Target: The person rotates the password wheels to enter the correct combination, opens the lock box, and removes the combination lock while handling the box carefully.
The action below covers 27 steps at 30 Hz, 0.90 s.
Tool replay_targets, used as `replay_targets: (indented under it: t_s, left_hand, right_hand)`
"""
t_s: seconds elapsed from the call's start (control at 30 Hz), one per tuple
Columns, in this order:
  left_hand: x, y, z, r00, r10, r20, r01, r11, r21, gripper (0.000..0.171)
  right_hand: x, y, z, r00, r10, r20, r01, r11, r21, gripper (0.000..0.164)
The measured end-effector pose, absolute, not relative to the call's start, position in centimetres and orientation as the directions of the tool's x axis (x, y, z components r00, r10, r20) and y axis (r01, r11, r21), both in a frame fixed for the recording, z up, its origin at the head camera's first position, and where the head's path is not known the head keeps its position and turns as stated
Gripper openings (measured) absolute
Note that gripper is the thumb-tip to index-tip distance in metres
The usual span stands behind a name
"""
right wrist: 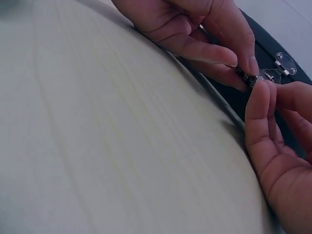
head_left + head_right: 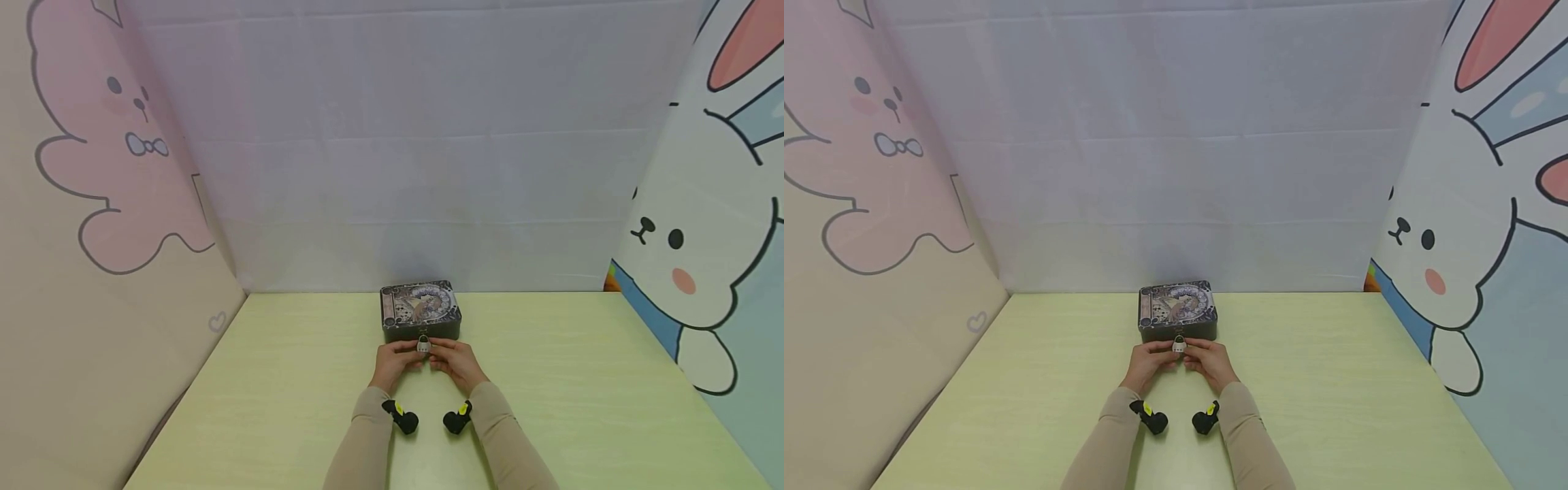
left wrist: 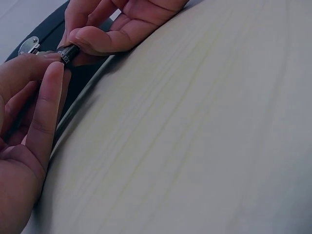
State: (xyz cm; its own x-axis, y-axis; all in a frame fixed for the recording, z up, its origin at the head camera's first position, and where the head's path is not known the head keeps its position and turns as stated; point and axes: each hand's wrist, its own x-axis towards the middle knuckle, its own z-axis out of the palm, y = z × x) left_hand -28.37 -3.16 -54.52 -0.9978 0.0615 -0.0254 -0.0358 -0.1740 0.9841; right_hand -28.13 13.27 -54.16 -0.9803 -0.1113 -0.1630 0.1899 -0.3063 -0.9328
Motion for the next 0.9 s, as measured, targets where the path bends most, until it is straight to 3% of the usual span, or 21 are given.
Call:
replay_targets:
  t_s: [0.9]
  left_hand:
    - [-28.50,-3.34,-54.64,-0.996,0.072,-0.061,-0.074,-0.194,0.978,0.034]
  right_hand:
    - [-28.11,13.22,-54.05,-0.977,-0.114,-0.178,0.205,-0.315,-0.927,0.039]
